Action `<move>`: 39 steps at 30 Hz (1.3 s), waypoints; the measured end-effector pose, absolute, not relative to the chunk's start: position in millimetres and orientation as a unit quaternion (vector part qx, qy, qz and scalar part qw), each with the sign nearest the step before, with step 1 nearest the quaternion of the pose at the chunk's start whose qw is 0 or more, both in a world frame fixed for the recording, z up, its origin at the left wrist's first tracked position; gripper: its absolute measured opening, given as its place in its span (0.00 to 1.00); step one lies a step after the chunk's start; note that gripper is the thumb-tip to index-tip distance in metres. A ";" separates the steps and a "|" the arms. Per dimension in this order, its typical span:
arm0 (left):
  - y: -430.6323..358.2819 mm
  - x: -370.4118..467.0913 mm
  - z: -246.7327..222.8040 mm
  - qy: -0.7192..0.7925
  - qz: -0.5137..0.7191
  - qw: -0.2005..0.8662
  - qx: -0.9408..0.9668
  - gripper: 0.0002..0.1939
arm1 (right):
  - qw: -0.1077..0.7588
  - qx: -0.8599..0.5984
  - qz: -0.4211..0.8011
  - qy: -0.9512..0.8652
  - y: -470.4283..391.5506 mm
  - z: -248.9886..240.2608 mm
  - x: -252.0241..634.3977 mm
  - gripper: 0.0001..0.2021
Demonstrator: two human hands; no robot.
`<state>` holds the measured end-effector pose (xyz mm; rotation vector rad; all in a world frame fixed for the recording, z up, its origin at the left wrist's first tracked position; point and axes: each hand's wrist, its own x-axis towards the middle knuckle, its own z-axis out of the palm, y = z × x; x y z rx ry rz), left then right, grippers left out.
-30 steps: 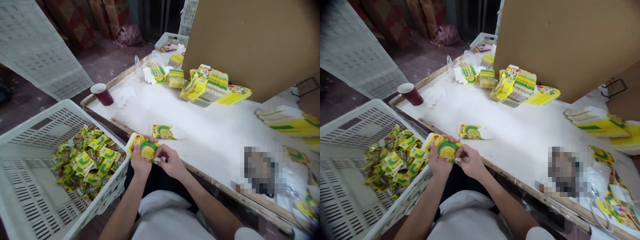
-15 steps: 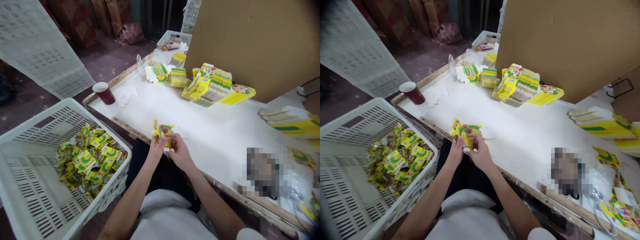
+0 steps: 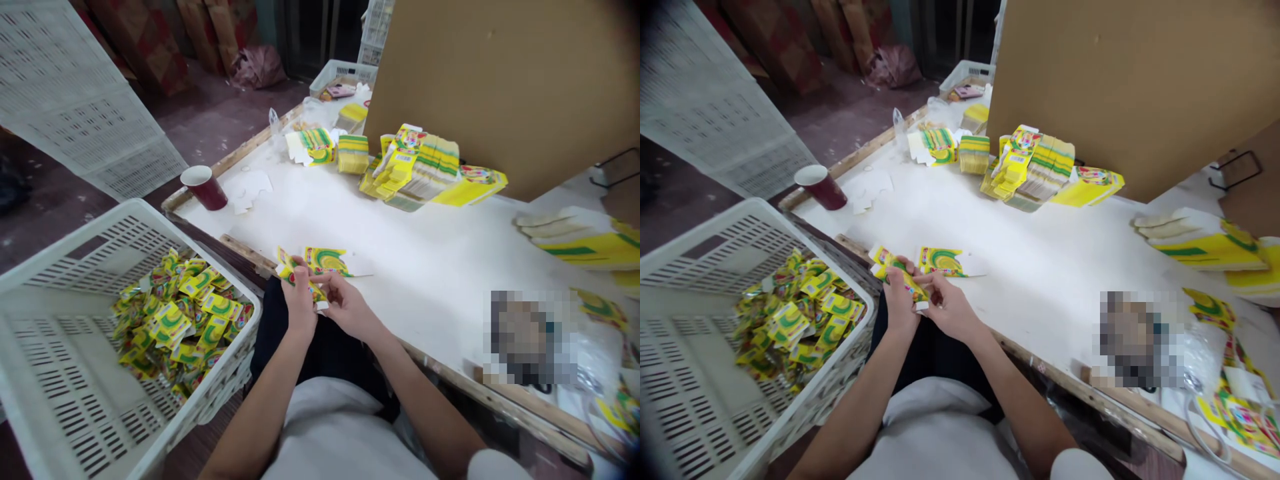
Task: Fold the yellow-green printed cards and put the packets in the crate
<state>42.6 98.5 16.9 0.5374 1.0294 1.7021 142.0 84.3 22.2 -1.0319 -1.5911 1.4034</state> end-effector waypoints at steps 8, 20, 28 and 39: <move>83.3 27.4 16.8 0.436 0.653 0.503 0.363 0.14 | 0.486 -0.443 0.451 -0.604 94.9 26.9 163.7 0.02; 69.8 -31.5 79.7 0.521 0.358 0.282 0.722 0.33 | 0.374 -0.422 0.068 -0.823 99.0 42.0 179.4 0.10; 66.2 -44.9 89.2 0.410 0.203 0.418 0.785 0.37 | 0.348 -0.431 -0.002 -0.833 100.5 37.3 182.0 0.11; 73.0 -8.1 33.9 0.608 0.214 0.300 0.704 0.27 | 0.461 -0.478 0.207 -0.718 81.9 36.4 161.0 0.30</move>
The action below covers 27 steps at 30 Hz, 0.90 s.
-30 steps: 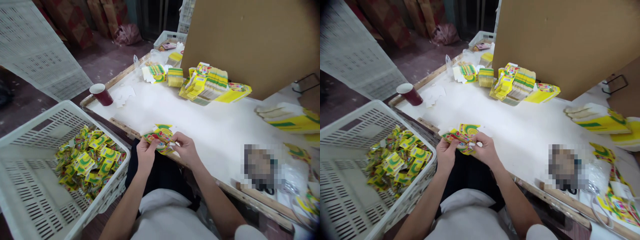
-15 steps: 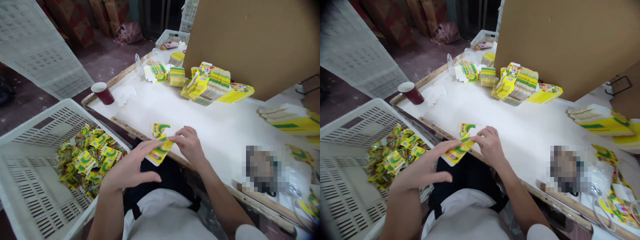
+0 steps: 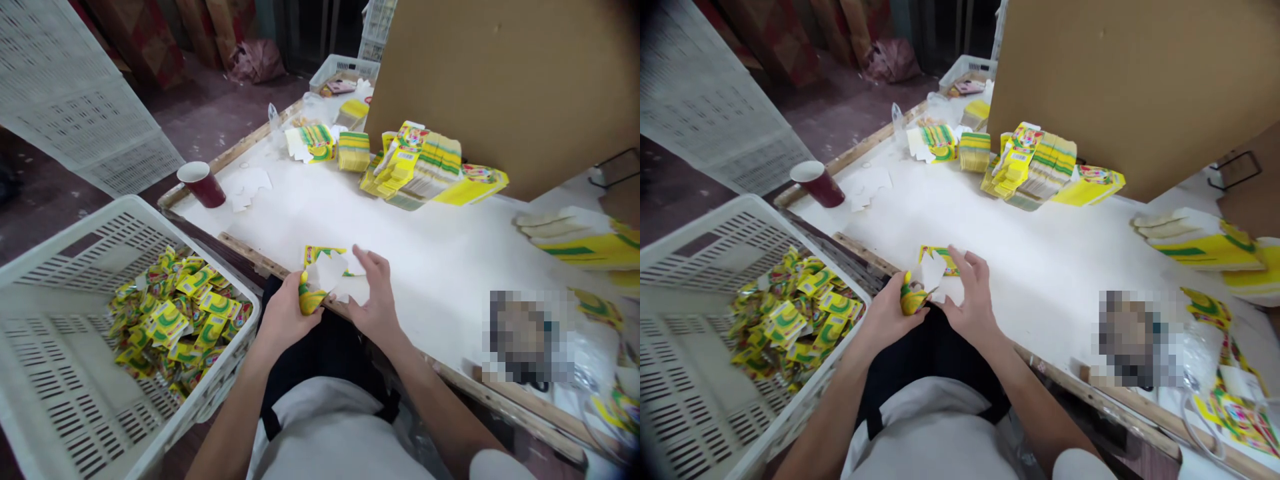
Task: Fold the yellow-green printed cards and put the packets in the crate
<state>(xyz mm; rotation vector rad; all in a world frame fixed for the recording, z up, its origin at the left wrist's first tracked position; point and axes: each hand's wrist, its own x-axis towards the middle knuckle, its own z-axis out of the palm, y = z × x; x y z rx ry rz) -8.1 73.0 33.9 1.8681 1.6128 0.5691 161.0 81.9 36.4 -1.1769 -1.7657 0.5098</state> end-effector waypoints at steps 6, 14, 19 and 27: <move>64.4 2.5 27.3 0.564 0.275 0.263 0.733 0.33 | 0.434 -0.371 0.708 -0.416 84.4 30.6 144.7 0.21; 60.9 7.9 22.8 0.496 0.333 0.202 0.776 0.32 | 0.395 -0.334 0.768 -0.378 90.6 23.4 142.7 0.24; 62.9 6.0 21.4 0.518 0.294 0.253 0.763 0.25 | 0.415 -0.387 0.631 -0.529 83.7 17.4 148.3 0.24; 63.9 7.0 8.5 0.600 0.339 0.226 0.688 0.34 | 0.391 -0.435 0.361 -0.726 76.1 18.4 147.5 0.26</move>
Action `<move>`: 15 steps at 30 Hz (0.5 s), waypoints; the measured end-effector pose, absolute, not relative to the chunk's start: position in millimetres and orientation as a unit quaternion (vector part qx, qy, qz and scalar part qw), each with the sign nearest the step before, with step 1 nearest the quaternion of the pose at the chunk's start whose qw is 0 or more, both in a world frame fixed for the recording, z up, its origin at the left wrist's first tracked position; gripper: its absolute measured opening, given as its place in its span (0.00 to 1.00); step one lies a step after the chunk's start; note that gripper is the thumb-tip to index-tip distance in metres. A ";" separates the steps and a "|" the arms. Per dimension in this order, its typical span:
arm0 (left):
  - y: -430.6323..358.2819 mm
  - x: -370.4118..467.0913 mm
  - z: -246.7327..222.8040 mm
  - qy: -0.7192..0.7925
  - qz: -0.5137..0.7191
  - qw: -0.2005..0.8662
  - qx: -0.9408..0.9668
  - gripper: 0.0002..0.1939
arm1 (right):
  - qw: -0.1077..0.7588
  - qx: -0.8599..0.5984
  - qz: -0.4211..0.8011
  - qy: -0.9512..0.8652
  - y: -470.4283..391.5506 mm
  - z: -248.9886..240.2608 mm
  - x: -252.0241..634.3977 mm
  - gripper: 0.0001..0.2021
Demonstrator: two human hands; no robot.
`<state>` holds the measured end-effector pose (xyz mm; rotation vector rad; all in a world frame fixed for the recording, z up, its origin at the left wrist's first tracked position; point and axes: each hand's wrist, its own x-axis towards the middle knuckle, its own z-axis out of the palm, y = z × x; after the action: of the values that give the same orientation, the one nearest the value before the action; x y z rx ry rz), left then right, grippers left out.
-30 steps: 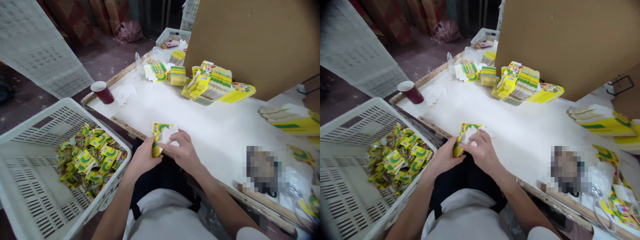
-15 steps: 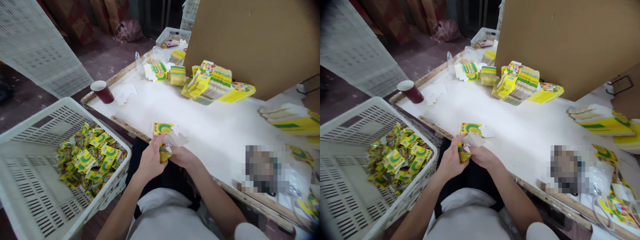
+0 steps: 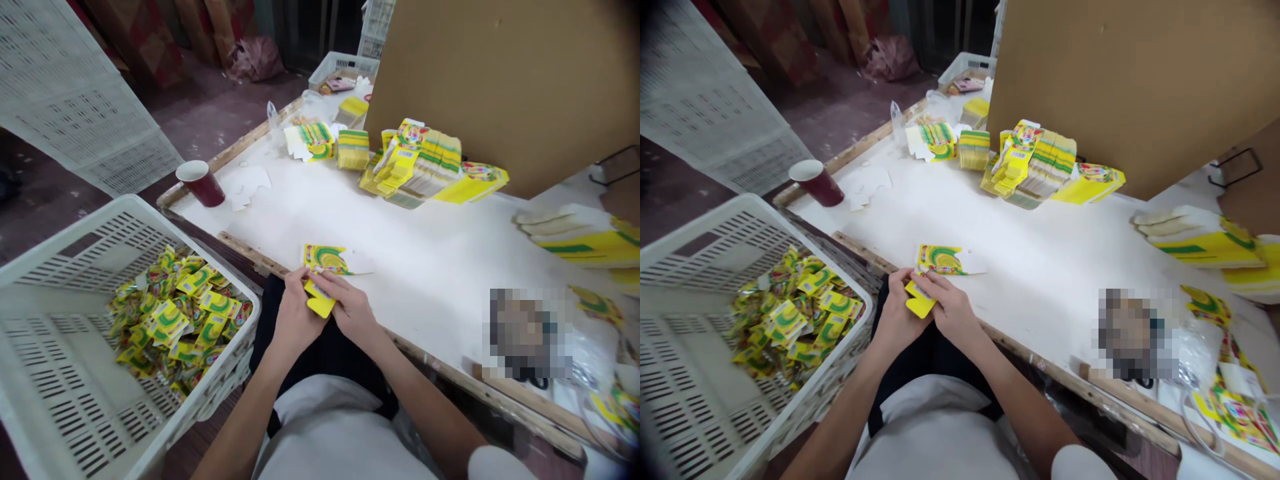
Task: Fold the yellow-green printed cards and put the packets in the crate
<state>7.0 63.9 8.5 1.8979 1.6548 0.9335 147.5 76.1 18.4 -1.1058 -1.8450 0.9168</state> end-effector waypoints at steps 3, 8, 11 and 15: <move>63.9 1.2 12.5 0.611 0.314 0.185 0.703 0.26 | 0.418 -0.462 0.348 -0.700 80.9 13.9 152.1 0.24; 64.4 -10.6 19.3 0.598 0.298 0.193 0.719 0.24 | 0.292 -0.429 0.325 -0.790 85.9 16.8 163.1 0.25; 64.8 -12.2 21.8 0.583 0.300 0.209 0.726 0.23 | 0.261 -0.424 0.324 -0.805 90.3 24.9 171.3 0.20; 66.6 -10.3 26.2 0.574 0.300 0.220 0.729 0.22 | 0.261 -0.415 0.344 -0.801 93.7 27.8 174.6 0.18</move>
<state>-10.3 66.6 26.2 2.0171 1.5871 0.8292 174.6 93.7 27.8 -1.1222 -2.1681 0.9312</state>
